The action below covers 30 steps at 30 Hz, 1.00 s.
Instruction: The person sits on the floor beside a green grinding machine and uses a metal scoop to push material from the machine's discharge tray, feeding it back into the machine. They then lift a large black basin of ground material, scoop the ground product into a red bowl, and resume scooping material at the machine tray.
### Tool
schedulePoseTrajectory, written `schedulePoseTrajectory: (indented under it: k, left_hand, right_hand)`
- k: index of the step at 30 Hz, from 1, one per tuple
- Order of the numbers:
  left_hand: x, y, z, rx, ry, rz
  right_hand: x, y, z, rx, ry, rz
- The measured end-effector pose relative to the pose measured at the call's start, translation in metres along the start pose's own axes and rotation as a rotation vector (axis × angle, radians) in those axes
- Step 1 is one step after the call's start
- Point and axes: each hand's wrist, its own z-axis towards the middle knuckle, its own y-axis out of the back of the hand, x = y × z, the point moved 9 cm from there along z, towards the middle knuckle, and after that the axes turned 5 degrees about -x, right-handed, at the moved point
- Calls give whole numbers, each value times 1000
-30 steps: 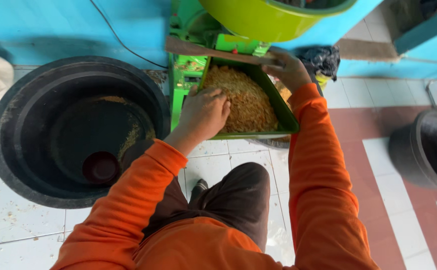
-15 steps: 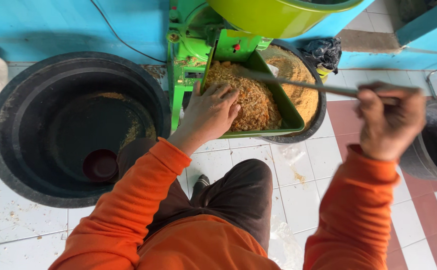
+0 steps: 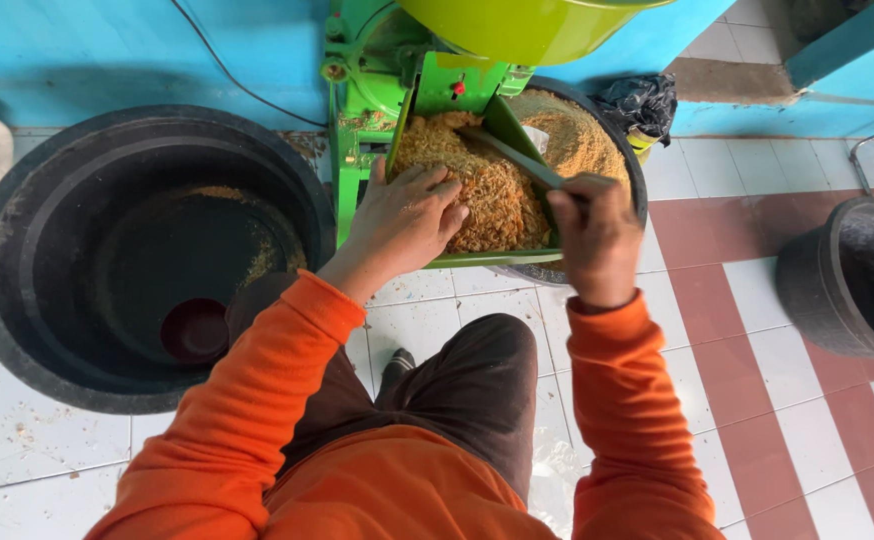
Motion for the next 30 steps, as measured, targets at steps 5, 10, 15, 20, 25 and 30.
schedulePoseTrajectory:
  k: [5,10,15,20,25,30]
  left_hand:
    - [-8,11,0,-113,-78,10]
    - [-9,11,1,-140,-115,-1]
    - [-7,6,-1,-103,-81,-11]
    - [-8,8,-2,-63,-64,-32]
    - [-5,4,-1,15,-51,-34]
    - [-10,16,-1,-179,-127,-67]
  right_hand:
    - [-7,9,-20,-247,-110,38]
    - [-1,1,-29,-177,-96,40]
    - [-14,18,-35,-340,-211,133]
    - [-15,6,-26,-267,-177,73]
    - [-23,39,-15,-395,-350,285]
    - [28,23,18,-196,-81,17]
